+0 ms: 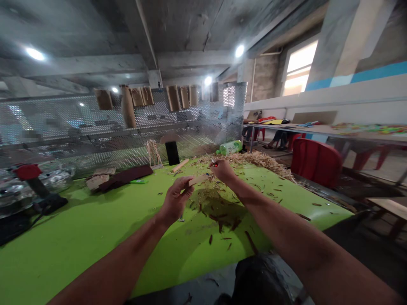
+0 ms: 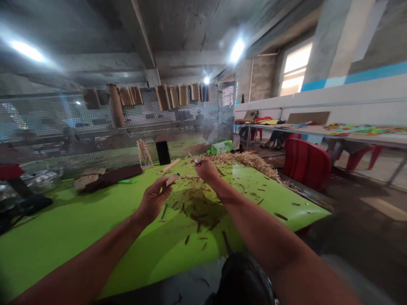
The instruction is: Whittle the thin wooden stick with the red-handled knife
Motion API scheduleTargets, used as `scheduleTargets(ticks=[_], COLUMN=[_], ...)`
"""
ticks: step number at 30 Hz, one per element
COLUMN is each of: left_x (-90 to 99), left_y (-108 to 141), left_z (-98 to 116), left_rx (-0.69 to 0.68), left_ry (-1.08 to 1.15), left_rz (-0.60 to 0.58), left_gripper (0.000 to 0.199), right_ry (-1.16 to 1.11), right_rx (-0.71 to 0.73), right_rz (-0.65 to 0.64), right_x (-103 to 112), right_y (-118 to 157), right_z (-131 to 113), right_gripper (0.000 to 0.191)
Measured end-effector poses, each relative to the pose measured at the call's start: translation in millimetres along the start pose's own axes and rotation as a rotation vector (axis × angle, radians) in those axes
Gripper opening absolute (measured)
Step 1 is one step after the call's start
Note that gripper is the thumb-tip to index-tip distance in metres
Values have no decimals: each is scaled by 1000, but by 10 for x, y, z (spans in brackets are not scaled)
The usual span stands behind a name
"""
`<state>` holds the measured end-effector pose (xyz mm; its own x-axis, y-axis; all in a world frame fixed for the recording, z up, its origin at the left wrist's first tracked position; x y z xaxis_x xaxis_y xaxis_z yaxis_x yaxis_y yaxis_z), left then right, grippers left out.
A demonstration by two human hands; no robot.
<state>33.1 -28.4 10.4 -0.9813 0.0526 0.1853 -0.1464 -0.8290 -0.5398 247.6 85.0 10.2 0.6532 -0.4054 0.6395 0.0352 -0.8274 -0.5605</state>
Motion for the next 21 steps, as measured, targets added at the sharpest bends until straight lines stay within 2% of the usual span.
scheduleTargets(ticks=[10,21], left_x=[59,68], left_y=[4,70], left_z=[245,348], left_rx=[-328,-455], left_ry=[-173,-192], left_rz=[48,23], left_gripper=[18,17], right_ry=[-67,-96], right_rx=[-1,8], right_rz=[29,-7], right_x=[-92,-86], right_y=[-21,1], right_z=[114,77], right_gripper=[29,27])
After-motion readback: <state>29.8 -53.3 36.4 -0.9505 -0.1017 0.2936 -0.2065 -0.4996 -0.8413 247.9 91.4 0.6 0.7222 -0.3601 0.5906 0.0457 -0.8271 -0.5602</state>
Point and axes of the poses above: each hand's wrist, its own y-axis away from the middle knuckle, its own x-axis out of the back of the hand, z = x × y, the point moved 5 cm from there along -y, towards the middle knuckle, and after that the axes turned 6 degrees about x, right-handed, at the moved point
